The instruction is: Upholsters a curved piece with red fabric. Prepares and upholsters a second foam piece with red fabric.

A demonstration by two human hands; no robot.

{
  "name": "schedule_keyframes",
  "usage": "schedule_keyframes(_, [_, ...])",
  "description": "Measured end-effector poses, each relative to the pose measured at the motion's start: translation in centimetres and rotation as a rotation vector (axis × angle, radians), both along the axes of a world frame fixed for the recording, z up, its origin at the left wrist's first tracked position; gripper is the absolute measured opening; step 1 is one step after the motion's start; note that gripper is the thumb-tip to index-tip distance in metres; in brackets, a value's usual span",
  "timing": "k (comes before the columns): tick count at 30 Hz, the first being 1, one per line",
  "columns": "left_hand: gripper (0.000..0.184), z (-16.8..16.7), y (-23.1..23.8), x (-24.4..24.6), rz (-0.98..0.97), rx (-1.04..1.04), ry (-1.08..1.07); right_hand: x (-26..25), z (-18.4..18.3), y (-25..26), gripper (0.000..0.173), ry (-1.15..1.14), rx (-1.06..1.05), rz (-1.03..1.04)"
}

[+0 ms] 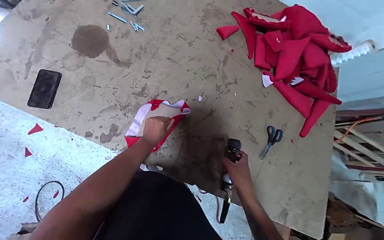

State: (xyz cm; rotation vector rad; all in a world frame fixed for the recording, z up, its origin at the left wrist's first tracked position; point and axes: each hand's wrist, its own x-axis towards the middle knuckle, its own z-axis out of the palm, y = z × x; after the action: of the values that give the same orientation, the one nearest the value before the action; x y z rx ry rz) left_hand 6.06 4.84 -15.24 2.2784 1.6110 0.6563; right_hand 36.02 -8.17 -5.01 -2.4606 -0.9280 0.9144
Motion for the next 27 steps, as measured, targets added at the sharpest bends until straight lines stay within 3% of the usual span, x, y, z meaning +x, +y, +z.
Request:
schedule_keyframes(2, [0.047,0.0,0.0,-0.1,-0.01,-0.014,-0.01,-1.5,2.1,1.1,0.043,0.21,-0.033,0.075])
schedule_keyframes(4, [0.047,0.0,0.1,-0.2,-0.013,-0.027,-0.024,-4.4,4.3,2.8,0.028,0.284,-0.093,0.298])
schedule_keyframes(7, [0.045,0.1,0.1,-0.4,-0.012,-0.049,-0.056,-9.1,5.5,5.1,0.023,0.009,-0.089,0.792])
schedule_keyframes(9, [0.046,0.1,0.0,-0.4,-0.017,-0.07,-0.074,-10.4,4.6,6.1,0.021,-0.085,-0.037,0.958])
schedule_keyframes(16, [0.048,0.4,0.0,-0.7,-0.048,-0.15,-0.005,-11.7,3.6,7.7,0.025,-0.143,-0.066,1.032])
schedule_keyframes(20, [0.047,0.3,0.1,-0.5,-0.042,-0.088,0.004,-12.5,3.9,7.0,0.027,-0.15,-0.162,1.066])
schedule_keyframes(27, [0.048,-0.2,0.2,-0.4,-0.024,-0.077,0.004,-14.7,4.3,4.8,0.032,0.005,-0.15,1.159])
